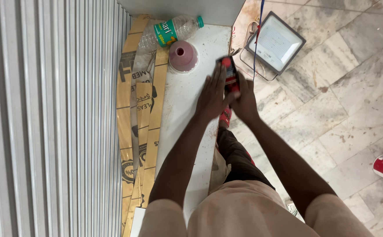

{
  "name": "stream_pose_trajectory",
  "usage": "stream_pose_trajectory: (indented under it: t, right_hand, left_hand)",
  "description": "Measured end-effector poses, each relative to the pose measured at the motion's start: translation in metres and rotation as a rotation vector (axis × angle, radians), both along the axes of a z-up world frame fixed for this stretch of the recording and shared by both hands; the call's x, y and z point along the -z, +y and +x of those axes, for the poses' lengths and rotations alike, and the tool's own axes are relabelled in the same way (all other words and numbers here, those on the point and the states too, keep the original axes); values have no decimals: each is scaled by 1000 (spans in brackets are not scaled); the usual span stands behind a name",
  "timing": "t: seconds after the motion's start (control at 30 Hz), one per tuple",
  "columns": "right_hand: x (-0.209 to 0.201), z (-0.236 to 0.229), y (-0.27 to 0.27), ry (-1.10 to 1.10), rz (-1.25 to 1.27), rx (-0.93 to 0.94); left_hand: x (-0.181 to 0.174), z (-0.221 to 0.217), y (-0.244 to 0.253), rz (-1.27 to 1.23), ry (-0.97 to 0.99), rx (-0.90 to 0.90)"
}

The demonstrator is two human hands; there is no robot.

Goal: The person uses a red handheld electric sander to smooth a white countertop surface. They then switch to a manual sanding block to continue smoothing the same area.

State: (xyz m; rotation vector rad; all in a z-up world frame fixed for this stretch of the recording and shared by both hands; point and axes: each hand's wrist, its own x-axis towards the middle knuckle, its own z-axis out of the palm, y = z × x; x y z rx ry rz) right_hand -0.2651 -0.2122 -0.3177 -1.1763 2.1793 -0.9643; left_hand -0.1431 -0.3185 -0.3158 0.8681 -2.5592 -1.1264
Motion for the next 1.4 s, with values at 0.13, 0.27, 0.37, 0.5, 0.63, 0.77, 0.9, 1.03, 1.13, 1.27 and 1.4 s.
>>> stream_pose_trajectory:
  t: [0.13, 0.27, 0.37, 0.5, 0.63, 0.77, 0.9, 1.03, 1.13, 1.27, 1.4]
  right_hand:
    - [6, -21, -21, -34, -8, 5]
    - [6, -10, -14, 15, -19, 0]
    - [1, 23, 17, 80, -58, -42]
    - [-12, 59, 62, -108, -1, 11]
    - [7, 25, 23, -26, 0, 25]
    - [19, -34, -40, 131, -141, -49]
    - [14, -47, -52, -24, -26, -10]
    - [18, -42, -46, -30, -25, -9]
    - [16, -24, -33, 55, -41, -34]
    - [-3, 10, 2, -10, 6, 4]
    - [7, 3, -5, -21, 46, 14]
  left_hand:
    - [9, -22, -23, 25, -56, 2]
    - [9, -11, -10, 57, -31, -34]
    - [-1, 24, 26, 39, 16, -38]
    - [-19, 59, 69, 65, -11, -22]
    - [-2, 21, 27, 75, 41, -15]
    - [17, -35, -39, 73, -9, 1]
    - [18, -49, -52, 74, -83, -7]
    - [22, -43, -45, 81, -52, -10]
    - [18, -28, -33, 77, 14, -12]
    - [-1, 12, 10, 35, 65, -14]
    - [7, 5, 4, 49, 57, -22]
